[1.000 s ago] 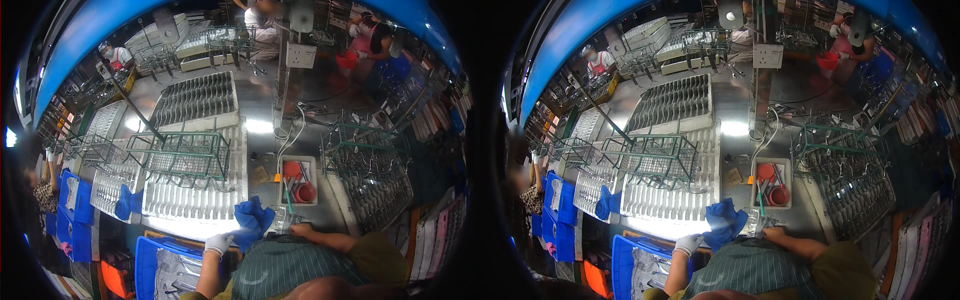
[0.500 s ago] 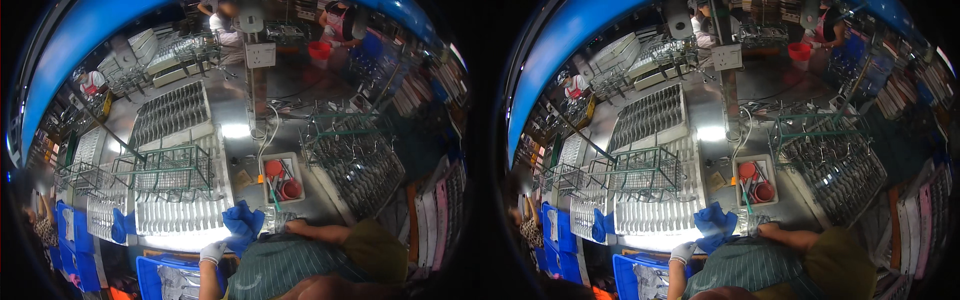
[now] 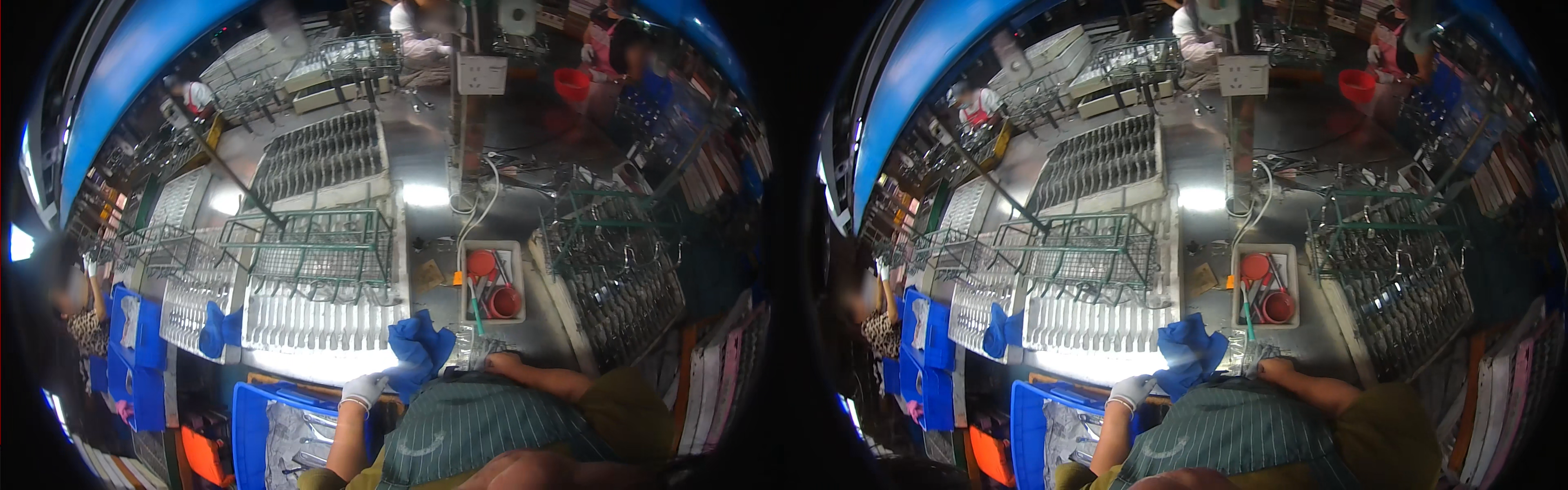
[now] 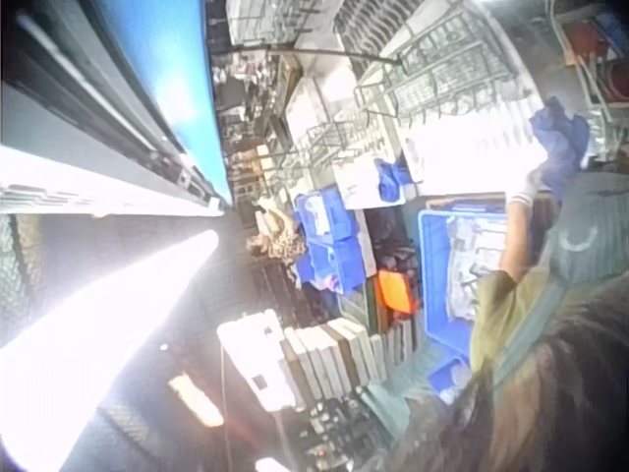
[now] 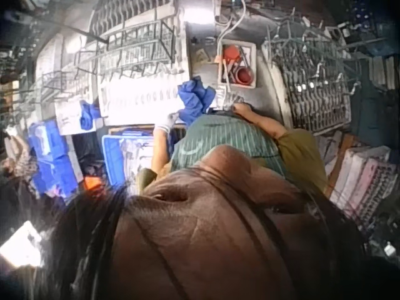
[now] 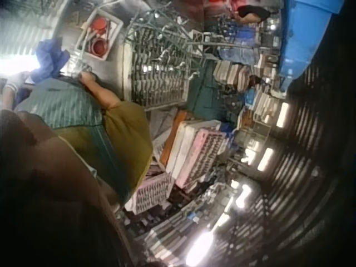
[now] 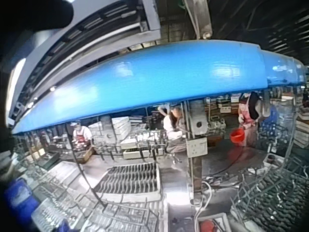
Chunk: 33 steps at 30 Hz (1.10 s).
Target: The person puts on gloves, cleans metal wrenches using a brush and a cloth, and places the wrenches into newspaper-lined plastic bins by hand.
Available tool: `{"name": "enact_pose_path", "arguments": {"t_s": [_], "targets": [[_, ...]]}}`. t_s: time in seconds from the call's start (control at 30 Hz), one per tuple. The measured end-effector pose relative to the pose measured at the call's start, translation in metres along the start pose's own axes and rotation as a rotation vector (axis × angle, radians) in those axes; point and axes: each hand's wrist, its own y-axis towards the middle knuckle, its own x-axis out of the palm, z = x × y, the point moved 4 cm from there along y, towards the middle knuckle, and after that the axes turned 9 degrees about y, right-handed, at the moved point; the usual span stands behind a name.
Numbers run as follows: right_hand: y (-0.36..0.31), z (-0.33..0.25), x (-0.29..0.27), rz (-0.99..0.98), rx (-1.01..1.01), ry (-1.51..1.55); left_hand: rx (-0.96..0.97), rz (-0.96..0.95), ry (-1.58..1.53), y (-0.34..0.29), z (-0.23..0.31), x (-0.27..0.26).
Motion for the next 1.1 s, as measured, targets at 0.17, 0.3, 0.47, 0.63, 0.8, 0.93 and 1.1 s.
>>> {"name": "enact_pose_path", "arguments": {"t_s": [0.17,0.3,0.47,0.63,0.8,0.93,1.1], "targets": [[0.004,0.003,0.0,-0.024,0.035,-0.022,-0.017,0.003,-0.03,-0.003,0.004,-0.006],[0.006,0.008,0.0,-0.032,0.039,-0.022,-0.012,-0.017,-0.035,-0.004,0.008,-0.011],[0.008,0.008,0.003,-0.018,0.006,0.007,-0.003,0.019,-0.023,-0.006,0.007,-0.01],[0.006,0.007,0.002,-0.013,0.04,-0.004,0.009,0.006,-0.022,-0.005,0.009,-0.013],[0.004,0.004,0.001,0.01,0.022,-0.008,-0.004,-0.007,-0.045,-0.011,0.014,-0.021],[0.002,0.001,-0.001,0.001,0.043,-0.014,-0.009,-0.001,-0.036,-0.011,0.012,-0.019],[0.001,-0.001,0.0,0.023,0.07,-0.013,-0.008,0.01,-0.003,-0.009,0.01,-0.016]]}}
